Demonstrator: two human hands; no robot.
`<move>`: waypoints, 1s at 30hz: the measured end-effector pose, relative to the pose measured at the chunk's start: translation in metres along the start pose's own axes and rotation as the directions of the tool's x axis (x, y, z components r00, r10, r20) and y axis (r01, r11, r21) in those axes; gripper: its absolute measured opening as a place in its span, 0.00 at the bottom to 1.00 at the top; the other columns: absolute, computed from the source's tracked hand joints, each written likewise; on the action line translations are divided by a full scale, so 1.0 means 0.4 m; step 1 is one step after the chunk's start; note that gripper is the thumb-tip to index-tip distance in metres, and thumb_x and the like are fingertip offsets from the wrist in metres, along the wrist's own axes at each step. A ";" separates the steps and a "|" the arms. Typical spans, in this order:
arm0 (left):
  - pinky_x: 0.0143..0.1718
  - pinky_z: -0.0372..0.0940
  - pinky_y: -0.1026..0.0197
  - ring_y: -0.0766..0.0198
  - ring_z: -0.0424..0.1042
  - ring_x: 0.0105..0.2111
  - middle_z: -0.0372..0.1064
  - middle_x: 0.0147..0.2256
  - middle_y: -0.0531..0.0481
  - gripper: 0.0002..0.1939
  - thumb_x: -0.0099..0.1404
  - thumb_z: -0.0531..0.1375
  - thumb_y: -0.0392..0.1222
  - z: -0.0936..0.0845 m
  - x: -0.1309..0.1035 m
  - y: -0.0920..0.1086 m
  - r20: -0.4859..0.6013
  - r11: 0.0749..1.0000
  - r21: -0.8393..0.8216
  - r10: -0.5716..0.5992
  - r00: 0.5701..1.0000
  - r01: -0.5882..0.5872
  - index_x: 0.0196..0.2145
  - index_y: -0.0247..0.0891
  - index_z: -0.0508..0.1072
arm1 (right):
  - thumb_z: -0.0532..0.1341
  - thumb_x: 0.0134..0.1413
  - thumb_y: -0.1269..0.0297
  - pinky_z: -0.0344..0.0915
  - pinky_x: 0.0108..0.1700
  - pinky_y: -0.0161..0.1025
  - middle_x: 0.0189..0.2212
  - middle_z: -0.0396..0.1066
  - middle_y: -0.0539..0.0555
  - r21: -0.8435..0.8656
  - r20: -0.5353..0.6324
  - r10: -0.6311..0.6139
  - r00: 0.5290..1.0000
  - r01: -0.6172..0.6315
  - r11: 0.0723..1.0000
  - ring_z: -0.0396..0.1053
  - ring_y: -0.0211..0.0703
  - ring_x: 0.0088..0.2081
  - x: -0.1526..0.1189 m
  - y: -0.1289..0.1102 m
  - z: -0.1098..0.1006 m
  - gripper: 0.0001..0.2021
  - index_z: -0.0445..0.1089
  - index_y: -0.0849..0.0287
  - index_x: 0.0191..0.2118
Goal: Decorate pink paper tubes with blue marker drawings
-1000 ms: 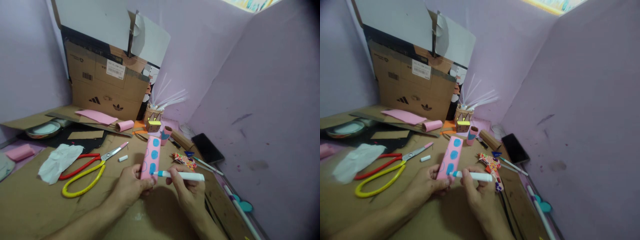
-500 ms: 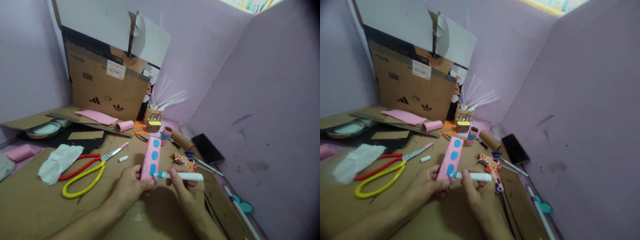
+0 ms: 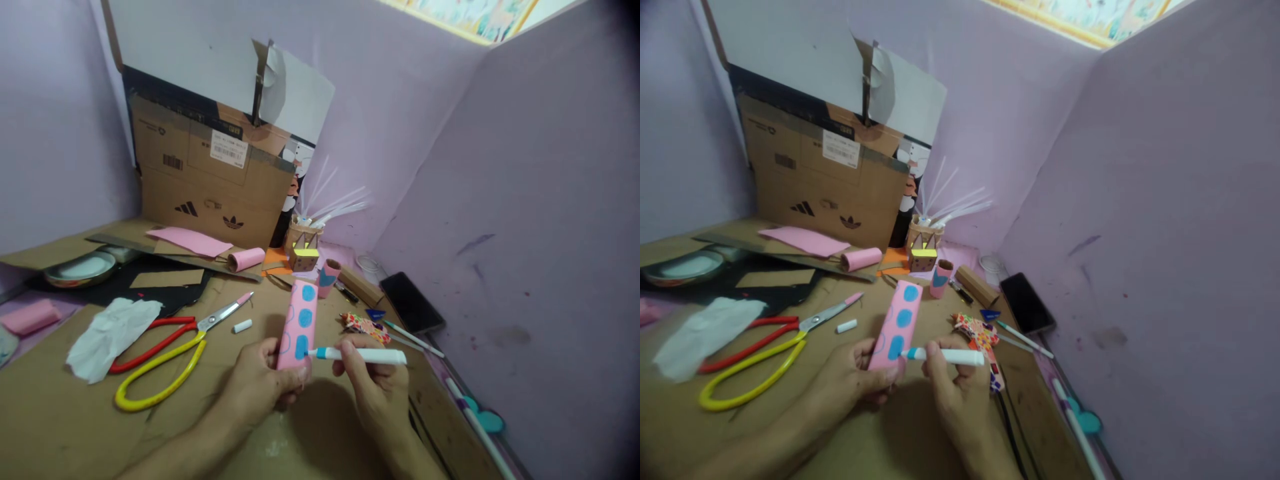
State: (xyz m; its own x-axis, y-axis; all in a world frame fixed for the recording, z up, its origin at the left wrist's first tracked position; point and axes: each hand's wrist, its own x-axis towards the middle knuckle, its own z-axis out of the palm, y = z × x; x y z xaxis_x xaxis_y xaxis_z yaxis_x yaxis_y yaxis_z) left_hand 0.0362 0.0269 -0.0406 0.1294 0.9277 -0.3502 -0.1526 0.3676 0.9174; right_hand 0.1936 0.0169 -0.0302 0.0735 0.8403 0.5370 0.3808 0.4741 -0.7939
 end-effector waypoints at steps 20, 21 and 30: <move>0.17 0.59 0.68 0.70 0.64 0.17 0.70 0.20 0.50 0.19 0.40 0.67 0.42 -0.002 -0.005 -0.001 0.032 1.000 0.007 0.015 0.999 -0.015 0.31 0.31 0.72 | 0.57 0.57 0.63 0.61 0.25 0.33 0.18 0.67 0.49 0.004 -0.044 0.001 0.999 -0.001 1.000 0.66 0.38 0.22 0.005 0.003 0.002 0.12 0.68 0.59 0.24; 0.17 0.58 0.68 0.69 0.64 0.17 0.70 0.20 0.50 0.19 0.40 0.67 0.42 -0.002 -0.005 -0.001 0.031 1.000 0.002 0.010 0.999 -0.010 0.31 0.31 0.72 | 0.57 0.57 0.62 0.61 0.25 0.33 0.18 0.67 0.49 0.005 -0.037 0.011 0.999 -0.010 1.000 0.66 0.38 0.22 0.004 0.003 0.002 0.12 0.68 0.59 0.24; 0.20 0.62 0.67 0.67 0.67 0.19 0.71 0.21 0.49 0.20 0.39 0.69 0.43 -0.004 -0.003 -0.002 0.034 1.000 -0.008 0.021 0.999 -0.020 0.31 0.31 0.72 | 0.58 0.56 0.63 0.62 0.24 0.32 0.19 0.68 0.48 0.075 0.033 0.020 0.999 -0.022 0.997 0.66 0.37 0.22 -0.010 0.006 0.004 0.08 0.70 0.59 0.29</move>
State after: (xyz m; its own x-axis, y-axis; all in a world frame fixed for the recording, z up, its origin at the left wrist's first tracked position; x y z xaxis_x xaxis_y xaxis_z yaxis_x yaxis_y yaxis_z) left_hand 0.0346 0.0257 -0.0414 0.1599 0.9323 -0.3244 -0.1631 0.3491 0.9228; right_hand 0.1927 0.0149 -0.0346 0.0509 0.8577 0.5116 0.3089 0.4736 -0.8248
